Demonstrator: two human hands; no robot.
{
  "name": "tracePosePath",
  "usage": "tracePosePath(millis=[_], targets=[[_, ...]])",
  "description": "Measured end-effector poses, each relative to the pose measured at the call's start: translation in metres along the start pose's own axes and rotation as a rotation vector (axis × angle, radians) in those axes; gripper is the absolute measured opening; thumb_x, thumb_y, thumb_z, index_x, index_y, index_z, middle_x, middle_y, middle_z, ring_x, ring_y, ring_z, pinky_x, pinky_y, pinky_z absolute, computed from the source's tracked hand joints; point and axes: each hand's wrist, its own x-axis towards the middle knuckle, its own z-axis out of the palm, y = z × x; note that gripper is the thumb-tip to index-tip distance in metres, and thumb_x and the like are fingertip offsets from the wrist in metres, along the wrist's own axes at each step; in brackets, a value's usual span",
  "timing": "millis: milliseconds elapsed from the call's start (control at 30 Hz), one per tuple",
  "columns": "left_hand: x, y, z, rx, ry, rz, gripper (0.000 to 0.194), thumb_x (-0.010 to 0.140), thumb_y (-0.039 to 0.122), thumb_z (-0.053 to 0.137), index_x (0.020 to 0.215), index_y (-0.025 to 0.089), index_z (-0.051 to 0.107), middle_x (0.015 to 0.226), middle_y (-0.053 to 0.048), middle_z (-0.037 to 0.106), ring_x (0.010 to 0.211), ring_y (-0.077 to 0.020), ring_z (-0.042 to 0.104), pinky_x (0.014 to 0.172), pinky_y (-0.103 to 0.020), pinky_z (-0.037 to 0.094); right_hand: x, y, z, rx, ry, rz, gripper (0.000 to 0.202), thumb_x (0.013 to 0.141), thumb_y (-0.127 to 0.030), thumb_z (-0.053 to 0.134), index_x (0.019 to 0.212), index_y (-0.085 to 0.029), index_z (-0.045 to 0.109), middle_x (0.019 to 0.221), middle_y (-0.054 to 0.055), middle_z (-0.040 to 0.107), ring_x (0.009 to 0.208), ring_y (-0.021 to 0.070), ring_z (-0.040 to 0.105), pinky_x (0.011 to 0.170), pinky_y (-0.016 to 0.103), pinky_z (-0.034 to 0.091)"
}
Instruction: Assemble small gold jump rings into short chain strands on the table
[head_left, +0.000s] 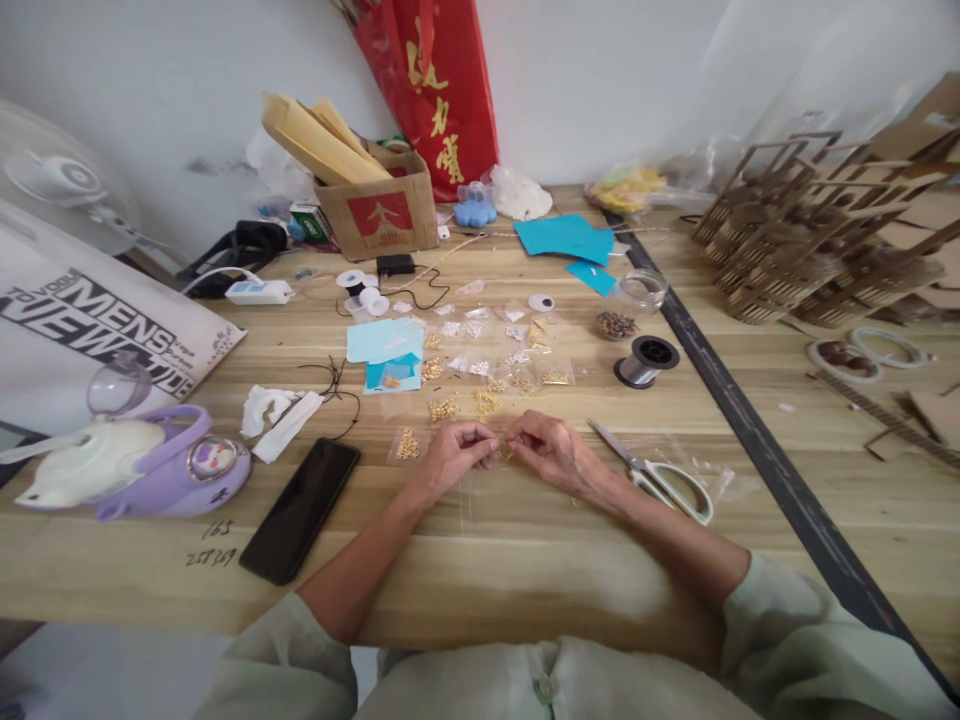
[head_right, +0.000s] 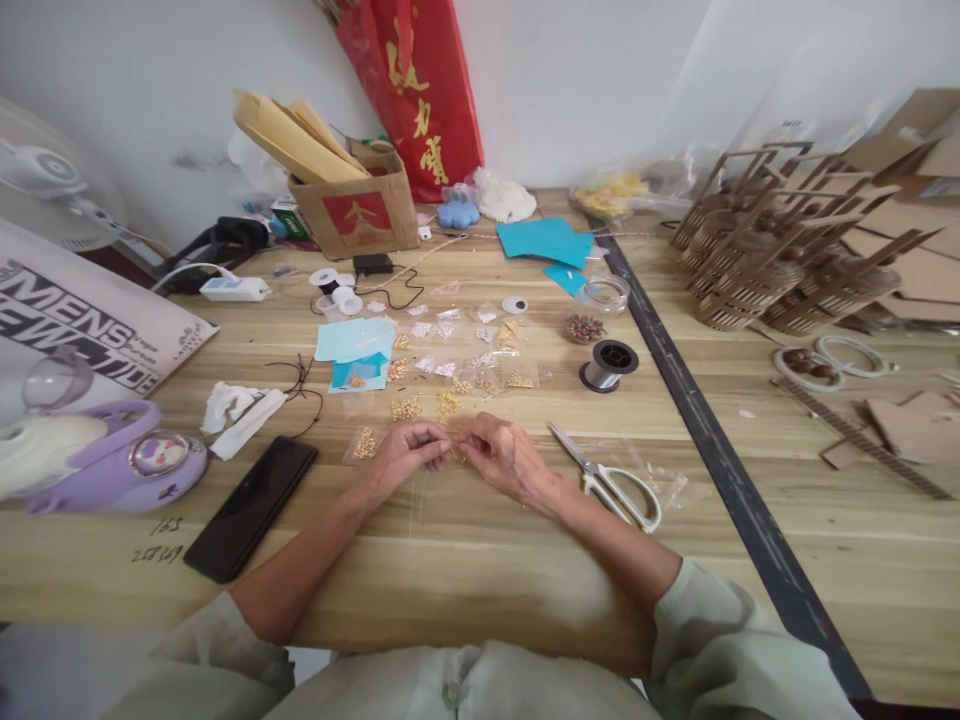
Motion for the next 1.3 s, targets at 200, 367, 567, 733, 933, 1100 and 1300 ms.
tracePosePath(millis=[200,367,567,733,933,1100,1300], targets=[[-0.0020,0.0033,0.0009,-0.032,0.025,-0.024,0.031,0.070,0.042,0.072,0.073,0.012,0.064,0.060,-0.001,0.063,0.054,-0.0101,0.058,0.055,-0.022,0.048,-0.0003,0.0049,0.0027,-0.010,0.007,-0.010,0.012,0.085,-0.020,0.056,0.089,-0.019,0.068,0.081,0.002,0.058,0.064,0.0104,0.054,0.058,0.022,0.040],[-0.0025,0.0039,0.0004,-0.071,0.040,-0.047,0.028,0.070,0.038,0.072,0.073,0.012,0.064,0.064,-0.002,0.064,0.056,-0.0103,0.059,0.057,-0.022,0.049,-0.0003,0.0068,0.0040,-0.001,0.034,-0.028,0.011,0.085,-0.021,0.059,0.089,-0.019,0.069,0.080,0.001,0.055,0.065,0.0105,0.054,0.058,0.022,0.041],[-0.0018,0.0041,0.0001,-0.069,0.034,-0.042,0.027,0.070,0.038,0.072,0.071,0.012,0.064,0.064,-0.002,0.064,0.055,-0.0097,0.057,0.057,-0.022,0.048,-0.0004,0.0070,0.0037,0.037,0.048,-0.029,0.012,0.085,-0.022,0.059,0.089,-0.019,0.069,0.081,0.002,0.056,0.067,0.0115,0.056,0.058,0.023,0.043],[-0.0017,0.0030,-0.0004,-0.065,0.032,-0.026,0.028,0.070,0.038,0.072,0.072,0.012,0.065,0.062,-0.001,0.063,0.055,-0.0097,0.056,0.057,-0.022,0.047,-0.0004,0.0058,0.0027,0.034,0.060,-0.036,0.013,0.084,-0.020,0.060,0.091,-0.019,0.071,0.079,0.002,0.054,0.068,0.0120,0.056,0.059,0.024,0.045],[-0.0019,0.0015,0.0002,-0.039,0.043,-0.002,0.029,0.069,0.039,0.073,0.074,0.012,0.067,0.059,0.000,0.060,0.054,-0.0095,0.054,0.055,-0.022,0.046,-0.0011,0.0026,0.0023,0.052,0.057,-0.049,0.011,0.083,-0.019,0.061,0.089,-0.019,0.070,0.080,0.002,0.054,0.065,0.0112,0.055,0.059,0.024,0.045],[-0.0027,0.0011,0.0007,-0.037,0.052,0.018,0.028,0.070,0.039,0.072,0.075,0.012,0.068,0.069,-0.003,0.065,0.053,-0.0084,0.052,0.054,-0.022,0.044,-0.0025,-0.0016,0.0030,-0.001,0.054,-0.058,0.010,0.084,-0.020,0.060,0.089,-0.020,0.069,0.080,0.001,0.053,0.063,0.0104,0.053,0.059,0.023,0.043],[-0.0028,0.0041,0.0013,0.008,0.016,0.016,0.026,0.070,0.037,0.072,0.072,0.012,0.069,0.060,0.000,0.061,0.052,-0.0084,0.052,0.053,-0.021,0.041,-0.0016,-0.0023,0.0008,-0.031,0.035,-0.056,0.009,0.086,-0.024,0.059,0.087,-0.020,0.067,0.081,0.001,0.053,0.068,0.0111,0.054,0.063,0.023,0.041]])
